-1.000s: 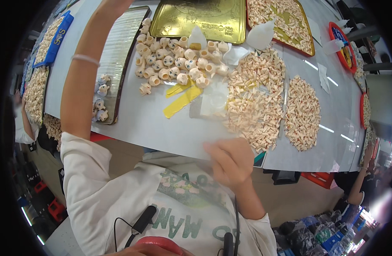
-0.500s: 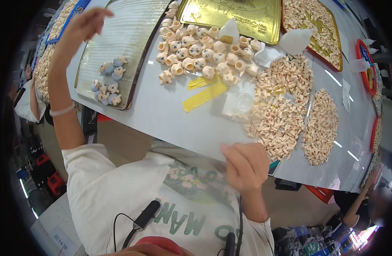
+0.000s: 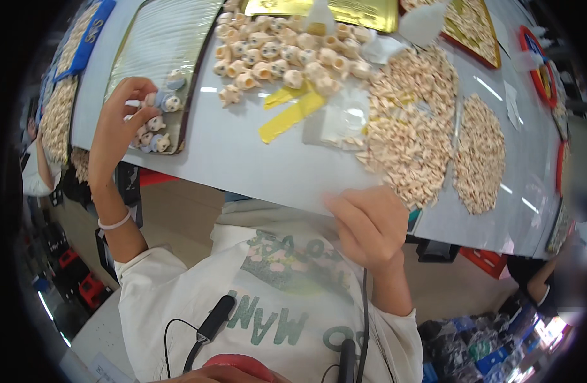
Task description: The person is assembling small toy parts, specifically putting hair pieces on tiny figurine heads.
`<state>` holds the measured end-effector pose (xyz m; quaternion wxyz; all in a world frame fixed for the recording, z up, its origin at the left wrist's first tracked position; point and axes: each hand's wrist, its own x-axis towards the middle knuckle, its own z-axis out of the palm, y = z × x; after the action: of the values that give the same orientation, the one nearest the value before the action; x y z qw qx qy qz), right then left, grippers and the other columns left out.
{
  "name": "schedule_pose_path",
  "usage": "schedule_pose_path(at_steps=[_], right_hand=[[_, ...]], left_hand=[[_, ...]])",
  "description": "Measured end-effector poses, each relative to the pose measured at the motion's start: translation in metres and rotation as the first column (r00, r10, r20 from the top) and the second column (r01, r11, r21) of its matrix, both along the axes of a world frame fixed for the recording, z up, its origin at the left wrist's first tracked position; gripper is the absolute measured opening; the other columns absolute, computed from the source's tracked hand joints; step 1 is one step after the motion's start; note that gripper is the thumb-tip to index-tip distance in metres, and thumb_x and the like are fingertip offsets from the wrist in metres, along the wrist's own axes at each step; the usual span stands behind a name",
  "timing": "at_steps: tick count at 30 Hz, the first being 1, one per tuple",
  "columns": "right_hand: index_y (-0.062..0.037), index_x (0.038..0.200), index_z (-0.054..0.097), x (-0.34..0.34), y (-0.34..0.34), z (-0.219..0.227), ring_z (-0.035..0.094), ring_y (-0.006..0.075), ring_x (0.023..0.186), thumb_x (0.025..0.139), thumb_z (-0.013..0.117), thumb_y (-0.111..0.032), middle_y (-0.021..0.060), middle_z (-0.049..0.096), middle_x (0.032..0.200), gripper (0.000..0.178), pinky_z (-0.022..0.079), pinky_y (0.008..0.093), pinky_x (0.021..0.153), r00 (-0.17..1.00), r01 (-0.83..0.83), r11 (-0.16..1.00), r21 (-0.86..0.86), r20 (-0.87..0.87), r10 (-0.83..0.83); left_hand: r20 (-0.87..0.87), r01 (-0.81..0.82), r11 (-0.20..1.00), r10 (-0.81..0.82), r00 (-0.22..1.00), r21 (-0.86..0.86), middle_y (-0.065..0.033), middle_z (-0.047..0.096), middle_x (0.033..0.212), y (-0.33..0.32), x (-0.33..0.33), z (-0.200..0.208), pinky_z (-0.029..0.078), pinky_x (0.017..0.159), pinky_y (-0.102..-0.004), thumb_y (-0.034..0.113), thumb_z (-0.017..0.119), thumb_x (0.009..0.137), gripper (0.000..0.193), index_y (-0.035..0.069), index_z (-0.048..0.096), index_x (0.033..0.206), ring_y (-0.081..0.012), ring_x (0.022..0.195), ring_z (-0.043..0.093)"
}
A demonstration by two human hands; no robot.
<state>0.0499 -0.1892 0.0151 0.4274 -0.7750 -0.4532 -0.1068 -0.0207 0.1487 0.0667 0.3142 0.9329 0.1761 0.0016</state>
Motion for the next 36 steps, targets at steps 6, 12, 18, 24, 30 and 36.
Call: schedule_pose_path(at_steps=[6,12,18,24,30,36], right_hand=[[-0.0014,0.076,0.064,0.018,-0.029,0.017,0.053,0.0211,0.055,0.054,0.06,0.008,0.0085,0.057,0.065,0.024,0.041,0.0278,0.05,0.982,0.18,0.983,0.023,-0.056,-0.178],[-0.001,0.085,0.062,0.055,-0.065,0.032,0.055,0.0209,0.068,0.066,0.059,0.005,0.0102,0.058,0.079,0.021,0.043,0.027,0.06,0.881,0.443,0.893,-0.084,-0.146,-0.451],[-0.0033,0.087,0.061,0.076,-0.071,0.027,0.054,0.0197,0.079,0.07,0.059,-0.001,0.0077,0.057,0.082,0.018,0.042,0.028,0.069,0.861,0.489,0.821,-0.295,0.013,-0.508],[-0.0022,0.079,0.06,0.077,-0.064,0.023,0.053,0.0202,0.071,0.068,0.061,-0.002,0.0068,0.056,0.076,0.011,0.042,0.0299,0.064,0.824,0.521,0.78,-0.347,-0.035,-0.566],[0.0004,0.076,0.059,0.077,-0.069,0.024,0.055,0.0137,0.067,0.068,0.061,0.002,0.0054,0.059,0.074,0.009,0.043,0.0242,0.062,0.854,0.46,0.856,-0.235,-0.146,-0.499],[0.0031,0.082,0.059,0.066,-0.069,0.032,0.057,0.0111,0.073,0.071,0.062,0.004,0.0076,0.061,0.081,0.011,0.044,0.0196,0.068,0.7,0.452,0.89,0.061,-0.642,-0.312]], left_hand=[[0.011,-0.065,0.991,0.067,0.998,-0.12,-0.0036,0.054,0.09,0.003,-0.01,-0.007,0.042,0.068,-0.0224,0.0,0.057,0.075,0.024,0.003,0.053,0.099,-0.0091,0.08,0.05],[0.182,-0.171,0.984,0.176,0.968,-0.042,-0.0047,0.055,0.097,0.012,-0.013,-0.013,0.042,0.076,-0.0222,0.009,0.053,0.085,0.02,0.0,0.052,0.103,-0.0098,0.087,0.051],[0.317,-0.104,0.994,0.113,0.942,-0.044,-0.0083,0.051,0.106,-0.008,-0.023,-0.008,0.042,0.077,-0.0258,0.009,0.054,0.084,0.018,0.0,0.054,0.099,-0.0143,0.097,0.047],[0.512,0.19,0.933,-0.008,0.859,-0.304,-0.0133,0.05,0.104,-0.057,-0.02,-0.025,0.043,0.07,-0.0254,0.014,0.061,0.079,0.021,0.001,0.054,0.093,-0.021,0.093,0.051],[0.47,0.251,0.692,0.143,0.871,-0.677,-0.0157,0.051,0.101,-0.121,-0.004,-0.039,0.047,0.062,-0.0258,0.02,0.064,0.076,0.028,-0.001,0.056,0.093,-0.0238,0.086,0.055],[0.555,0.479,0.398,0.095,0.826,-0.782,-0.0167,0.05,0.106,-0.151,0.014,-0.064,0.048,0.071,-0.026,0.012,0.066,0.074,0.032,-0.003,0.053,0.1,-0.0224,0.09,0.055]])
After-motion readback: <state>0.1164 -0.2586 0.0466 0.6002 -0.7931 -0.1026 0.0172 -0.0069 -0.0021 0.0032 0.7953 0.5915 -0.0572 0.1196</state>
